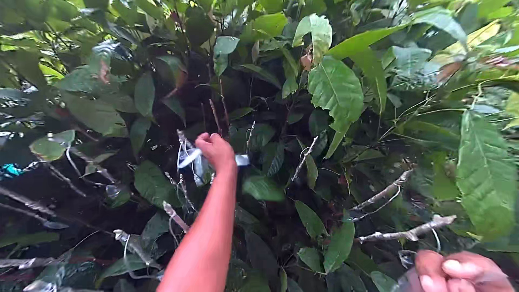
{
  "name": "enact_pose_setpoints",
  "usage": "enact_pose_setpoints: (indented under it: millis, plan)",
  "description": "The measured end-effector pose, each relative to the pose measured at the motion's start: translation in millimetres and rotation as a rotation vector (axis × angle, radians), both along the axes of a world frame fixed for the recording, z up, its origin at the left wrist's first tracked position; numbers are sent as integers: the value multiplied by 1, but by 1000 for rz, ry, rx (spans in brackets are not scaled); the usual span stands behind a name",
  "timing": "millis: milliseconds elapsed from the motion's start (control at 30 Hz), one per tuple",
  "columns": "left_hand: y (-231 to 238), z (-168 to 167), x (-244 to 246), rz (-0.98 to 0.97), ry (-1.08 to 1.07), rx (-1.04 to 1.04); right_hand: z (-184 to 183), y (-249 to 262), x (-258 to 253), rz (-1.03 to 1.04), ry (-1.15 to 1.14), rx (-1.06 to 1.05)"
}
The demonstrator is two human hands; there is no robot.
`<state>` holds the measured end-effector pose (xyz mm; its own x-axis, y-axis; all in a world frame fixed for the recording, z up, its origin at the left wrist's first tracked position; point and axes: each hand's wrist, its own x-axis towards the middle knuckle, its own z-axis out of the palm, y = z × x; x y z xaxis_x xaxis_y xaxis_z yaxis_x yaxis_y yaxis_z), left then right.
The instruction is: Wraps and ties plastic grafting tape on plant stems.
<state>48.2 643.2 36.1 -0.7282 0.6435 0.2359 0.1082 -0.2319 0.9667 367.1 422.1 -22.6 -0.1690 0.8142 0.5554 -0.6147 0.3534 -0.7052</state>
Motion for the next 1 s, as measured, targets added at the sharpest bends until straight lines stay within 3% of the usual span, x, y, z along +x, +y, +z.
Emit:
enact_pose_setpoints:
  millis: [133,300,467,600,700,867,1000]
  plan:
    - [19,-17,-32,-173,409,-194,35,29,-53,3,-70,13]
    - [-6,-33,-31,-186,603,-287,57,91,-122,80,-128,-113]
    - [-43,-54,-27,-277,731,-181,62,171,-165,-89,-599,-205]
    - [-40,-57,-26,-507,666,-185,53,216,-176,-244,-1032,-115]
    - [-36,-63,-25,-709,445,-172,47,225,-174,-271,-1263,33]
    - [-27,-82,-31,-895,62,-20,42,233,-166,-175,-1360,291]
    - [-31,-81,-29,-820,143,-8,43,233,-164,-153,-1373,499]
